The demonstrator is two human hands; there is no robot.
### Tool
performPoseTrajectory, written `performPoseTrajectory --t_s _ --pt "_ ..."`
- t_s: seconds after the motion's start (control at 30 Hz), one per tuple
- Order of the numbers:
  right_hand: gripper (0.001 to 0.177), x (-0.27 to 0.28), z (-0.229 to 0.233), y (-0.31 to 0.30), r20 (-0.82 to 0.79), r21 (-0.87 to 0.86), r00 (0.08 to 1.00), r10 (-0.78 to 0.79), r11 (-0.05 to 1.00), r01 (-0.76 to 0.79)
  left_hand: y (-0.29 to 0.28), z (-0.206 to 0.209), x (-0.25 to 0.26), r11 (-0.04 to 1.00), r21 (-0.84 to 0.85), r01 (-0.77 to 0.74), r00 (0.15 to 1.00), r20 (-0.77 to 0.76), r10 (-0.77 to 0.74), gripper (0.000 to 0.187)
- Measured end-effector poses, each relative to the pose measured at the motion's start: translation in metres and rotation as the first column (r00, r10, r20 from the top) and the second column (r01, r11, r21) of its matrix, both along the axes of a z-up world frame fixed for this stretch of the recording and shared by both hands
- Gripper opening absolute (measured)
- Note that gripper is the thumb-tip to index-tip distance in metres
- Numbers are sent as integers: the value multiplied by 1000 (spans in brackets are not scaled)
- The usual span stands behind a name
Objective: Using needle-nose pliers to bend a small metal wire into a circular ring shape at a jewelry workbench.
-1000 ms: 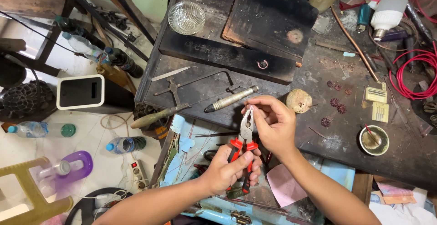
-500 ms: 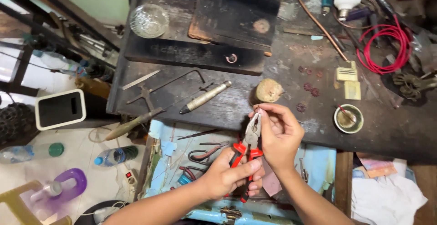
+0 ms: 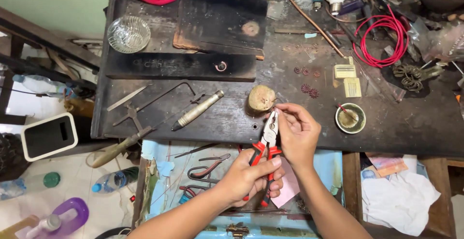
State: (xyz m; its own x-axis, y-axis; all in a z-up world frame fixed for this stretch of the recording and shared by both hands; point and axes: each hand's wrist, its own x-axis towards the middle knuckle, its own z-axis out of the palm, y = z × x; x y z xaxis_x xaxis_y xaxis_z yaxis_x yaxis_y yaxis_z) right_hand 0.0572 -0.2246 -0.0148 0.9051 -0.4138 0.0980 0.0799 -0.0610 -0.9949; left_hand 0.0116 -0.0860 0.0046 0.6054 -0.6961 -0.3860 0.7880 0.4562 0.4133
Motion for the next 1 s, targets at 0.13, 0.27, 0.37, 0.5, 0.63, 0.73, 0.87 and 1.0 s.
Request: performPoseTrajectory --t_s 0.13,0.27,0.37,0.5,0.63,0.73,0.87,1.0 --pt "7 3 -6 -4 -12 -51 1000 -18 999 17 -3 0 2 1000 -1 -4 1000 0 4 27" --pt "7 3 -9 -6 13 -68 1000 5 998 -4 -4 -2 0 999 27 -38 999 -16 38 26" --pt "8 4 -11 -7 10 -86 1000 4 996 -3 -6 -3 -1 997 53 -55 998 -29 57 24" --pt "8 4 -8 -5 16 -87 1000 -4 996 5 -7 -3 -2 992 100 -80 997 -15 82 23" --pt "9 4 -9 -5 31 -95 999 -13 995 16 -8 -5 -2 993 91 -81 997 -11 82 24" --pt "9 4 -7 -5 26 -81 1000 -18 997 20 -8 -5 -3 993 85 -87 995 -32 90 23" --pt "10 3 -6 -4 32 -100 999 -15 995 18 -8 -4 -4 991 82 -105 994 -29 108 21" --pt "10 3 -5 -4 22 -103 999 -31 994 33 -8 -4 -2 989 97 -108 994 22 107 21"
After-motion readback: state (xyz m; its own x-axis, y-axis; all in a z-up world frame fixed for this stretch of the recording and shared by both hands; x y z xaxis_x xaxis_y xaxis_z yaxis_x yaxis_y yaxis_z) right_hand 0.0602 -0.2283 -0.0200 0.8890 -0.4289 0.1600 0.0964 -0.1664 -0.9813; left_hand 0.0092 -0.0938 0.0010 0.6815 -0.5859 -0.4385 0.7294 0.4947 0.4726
